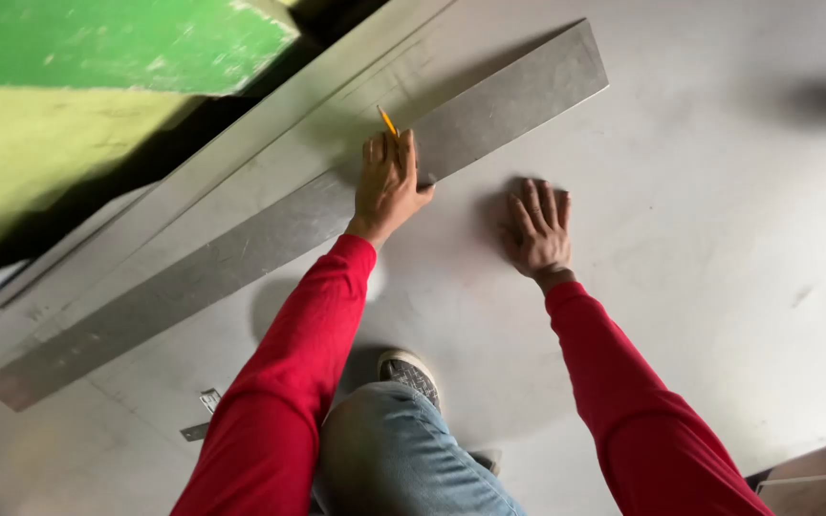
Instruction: The person uses a pencil and a metal straightedge to draw straight lines on a large white sheet. They repeatedly reposition the straightedge and draw along its edge to create multiple parallel markings across the surface.
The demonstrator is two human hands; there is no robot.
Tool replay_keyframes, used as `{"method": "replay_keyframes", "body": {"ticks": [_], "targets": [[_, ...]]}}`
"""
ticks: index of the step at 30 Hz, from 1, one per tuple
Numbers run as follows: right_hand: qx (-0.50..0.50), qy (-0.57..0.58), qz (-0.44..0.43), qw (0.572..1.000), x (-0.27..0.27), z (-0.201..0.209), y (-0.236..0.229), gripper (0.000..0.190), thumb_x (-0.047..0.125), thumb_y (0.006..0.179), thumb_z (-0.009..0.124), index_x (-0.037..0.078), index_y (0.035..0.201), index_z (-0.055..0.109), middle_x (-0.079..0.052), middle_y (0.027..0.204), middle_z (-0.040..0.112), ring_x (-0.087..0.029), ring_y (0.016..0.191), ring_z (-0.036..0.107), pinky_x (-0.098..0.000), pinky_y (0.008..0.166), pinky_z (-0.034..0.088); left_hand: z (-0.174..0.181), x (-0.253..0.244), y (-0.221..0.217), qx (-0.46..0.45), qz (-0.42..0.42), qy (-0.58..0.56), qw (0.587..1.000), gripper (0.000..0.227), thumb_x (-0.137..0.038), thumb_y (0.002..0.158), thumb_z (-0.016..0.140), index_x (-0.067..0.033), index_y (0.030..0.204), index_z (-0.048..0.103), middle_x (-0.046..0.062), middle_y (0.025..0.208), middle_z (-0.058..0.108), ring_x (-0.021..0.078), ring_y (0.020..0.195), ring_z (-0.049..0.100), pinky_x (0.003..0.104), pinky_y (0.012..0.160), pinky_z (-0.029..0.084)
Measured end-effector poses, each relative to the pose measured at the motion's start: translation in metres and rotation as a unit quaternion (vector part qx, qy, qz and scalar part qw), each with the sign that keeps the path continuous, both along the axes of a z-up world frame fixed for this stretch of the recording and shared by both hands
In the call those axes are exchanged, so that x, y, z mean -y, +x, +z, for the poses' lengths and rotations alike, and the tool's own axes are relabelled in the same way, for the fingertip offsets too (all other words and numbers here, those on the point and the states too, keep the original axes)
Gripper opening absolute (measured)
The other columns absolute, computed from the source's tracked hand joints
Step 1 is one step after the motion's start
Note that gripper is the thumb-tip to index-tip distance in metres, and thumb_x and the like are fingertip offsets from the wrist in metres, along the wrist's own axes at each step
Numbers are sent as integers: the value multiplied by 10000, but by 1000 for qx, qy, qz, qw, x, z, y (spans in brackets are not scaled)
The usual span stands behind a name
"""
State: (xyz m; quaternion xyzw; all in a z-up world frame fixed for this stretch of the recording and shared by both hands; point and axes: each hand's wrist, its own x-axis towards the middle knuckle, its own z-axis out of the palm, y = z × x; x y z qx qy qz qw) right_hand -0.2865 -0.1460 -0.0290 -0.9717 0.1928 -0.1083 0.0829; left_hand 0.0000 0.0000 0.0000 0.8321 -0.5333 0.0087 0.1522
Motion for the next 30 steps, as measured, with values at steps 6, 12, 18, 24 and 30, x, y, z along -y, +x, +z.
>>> {"method": "replay_keyframes", "body": {"ticks": [6,12,18,24,30], "targets": [[-71,35,-36,996,-10,-7,-6,700,545,931,603,247,1554,488,-78,1686,380,-363,1540,336,-653,1238,161,41,121,-39,-82,-6,15,996,1111,-448,646,988,132,1423,446,404,1254,616,531,1235,588,677,1053,414],[-65,108,2,992,-3,15,-1,649,485,1045,541,83,1553,495,-174,1669,374,-472,1529,336,-743,1201,196,75,166,-26,-3,-103,159,982,1276,-839,711,889,31,1469,344,335,1499,461,445,1448,411,668,1107,442],[-124,240,-56,961,50,33,44,914,250,963,705,-12,1639,148,-247,1697,228,-428,1571,181,-590,1270,98,99,80,6,-58,-322,151,933,854,-412,756,885,23,1320,414,279,1220,584,388,1149,530,519,866,479],[-153,329,-132,922,100,96,76,547,375,1044,530,204,1544,390,-163,1470,565,-495,1081,636,-635,758,527,12,38,-3,-13,-175,263,949,1269,-709,724,823,69,1545,249,375,1530,403,482,1455,358,740,1066,350],[-237,108,25,965,156,98,79,824,251,786,842,62,1498,474,-123,1439,544,-337,1361,460,-473,1057,436,4,52,-34,-50,-33,194,979,1193,-606,700,926,38,1524,351,409,1581,291,513,1493,314,714,1099,368]]}}
